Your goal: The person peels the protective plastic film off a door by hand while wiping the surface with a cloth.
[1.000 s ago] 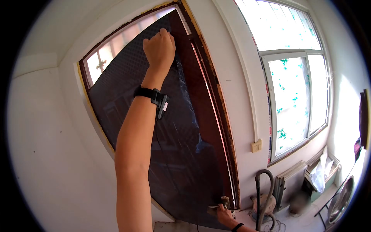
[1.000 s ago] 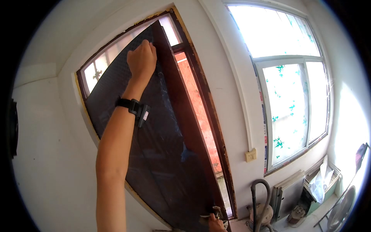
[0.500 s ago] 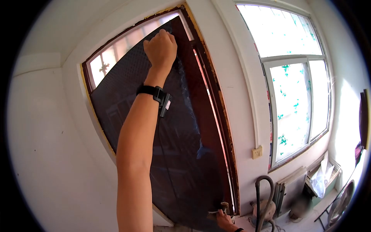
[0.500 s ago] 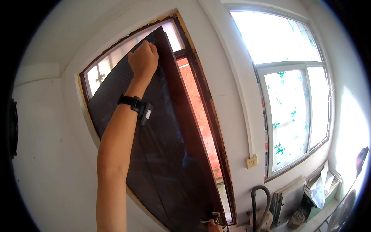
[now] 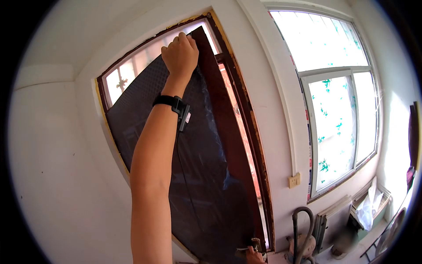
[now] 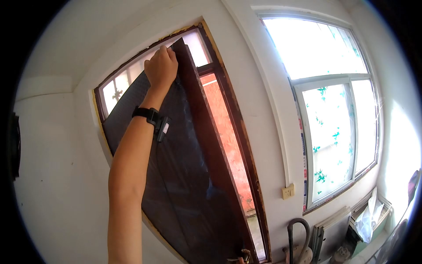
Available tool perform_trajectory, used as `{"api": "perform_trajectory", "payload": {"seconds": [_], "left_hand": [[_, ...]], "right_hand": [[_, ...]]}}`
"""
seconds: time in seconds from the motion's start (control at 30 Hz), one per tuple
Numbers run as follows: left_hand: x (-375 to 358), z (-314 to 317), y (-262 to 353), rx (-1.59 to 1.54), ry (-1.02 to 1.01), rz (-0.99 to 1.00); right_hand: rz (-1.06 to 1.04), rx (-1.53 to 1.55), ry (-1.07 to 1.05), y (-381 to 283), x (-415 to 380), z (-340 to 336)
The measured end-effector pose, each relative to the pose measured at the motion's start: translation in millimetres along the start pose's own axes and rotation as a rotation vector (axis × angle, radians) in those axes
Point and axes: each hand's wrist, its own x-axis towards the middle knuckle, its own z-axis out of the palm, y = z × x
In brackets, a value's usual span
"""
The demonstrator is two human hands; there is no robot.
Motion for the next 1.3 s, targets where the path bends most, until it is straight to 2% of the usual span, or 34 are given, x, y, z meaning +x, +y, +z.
{"api": "perform_trajectory", "payload": {"seconds": [0.07,0.13,0.17,0.23,0.37,0.4,0.43,0.47,0.53,0.67,0.8,0.87,0.9,0.93,1.0,1.03,1.1,1.13,1.2,1.23,1.3], "left_hand": [[7.6,3.4,0.0,0.032,0.033,-0.039],[15.2,9.5,-7.1,-0.038,0.061,0.099],[15.1,12.3,-10.0,-0.038,0.058,0.099],[17.2,12.1,-14.5,0.047,0.021,0.201],[7.1,14.8,-18.8,0.063,0.071,0.137],[4.3,13.6,-16.6,0.061,0.048,0.05],[2.1,12.4,-14.7,0.059,0.025,-0.038],[1.3,11.7,-13.4,0.06,0.026,-0.04],[4.2,4.3,-7.4,0.021,-0.026,-0.226],[3.5,-5.1,1.9,0.011,-0.036,-0.211],[-2.4,-1.3,-0.6,0.012,-0.021,-0.108],[-8.1,-0.1,-1.5,0.016,-0.015,-0.065],[-10.8,-0.6,-2.3,0.023,-0.011,-0.084],[-13.1,-0.1,-2.9,0.029,-0.007,-0.104],[-17.6,0.4,-5.9,0.021,-0.014,-0.112],[-18.5,-0.7,-7.3,0.014,-0.016,-0.116],[-20.8,-3.7,-7.4,-0.002,-0.012,-0.151],[-22.2,-6.3,-7.4,-0.016,-0.007,-0.184],[-24.9,-11.2,-6.8,-0.036,-0.035,-0.249],[-26.5,-13.3,-6.6,-0.06,-0.065,-0.311],[-26.8,-16.8,-6.2,-0.103,-0.111,-0.386]], "right_hand": [[-0.039,-0.001,-0.038,-8.1,-2.1,-12.3],[-0.067,-0.015,-0.087,-10.9,-0.8,-18.4],[-0.077,-0.02,-0.096,-10.8,-0.8,-19.7],[-0.098,-0.024,-0.107,-12.7,-0.9,-22.1],[-0.179,-0.029,-0.113,-21.8,-2.4,-37.1],[-0.223,-0.036,-0.103,-26.7,-0.2,-45.2],[-0.187,-0.027,-0.128,-26.9,-0.7,-43.6],[-0.151,-0.019,-0.153,-27.1,-1.3,-42.0],[-0.091,-0.004,-0.189,-24.5,-2.6,-36.3],[-0.009,-0.021,-0.205,-15.2,-0.1,-19.9],[0.115,-0.059,-0.267,-2.0,2.3,6.2],[-0.083,-0.178,-0.077,29.9,-6.6,37.5],[-0.281,-0.293,0.12,40.7,-11.0,48.7],[-0.28,-0.294,0.117,29.7,-9.4,33.4],[-0.186,-0.241,-0.183,4.7,-3.9,-5.1],[-0.185,-0.244,-0.183,-0.7,-1.2,-9.4],[0.048,-0.088,-0.286,-7.8,1.4,-12.8],[0.045,-0.091,-0.288,-9.5,0.3,-13.7],[-0.098,-0.056,-0.088,-11.8,-0.2,-13.3],[-0.101,-0.054,-0.091,-4.8,-2.4,-3.5],[-0.206,-0.168,0.034,-2.7,-1.5,6.8]]}}
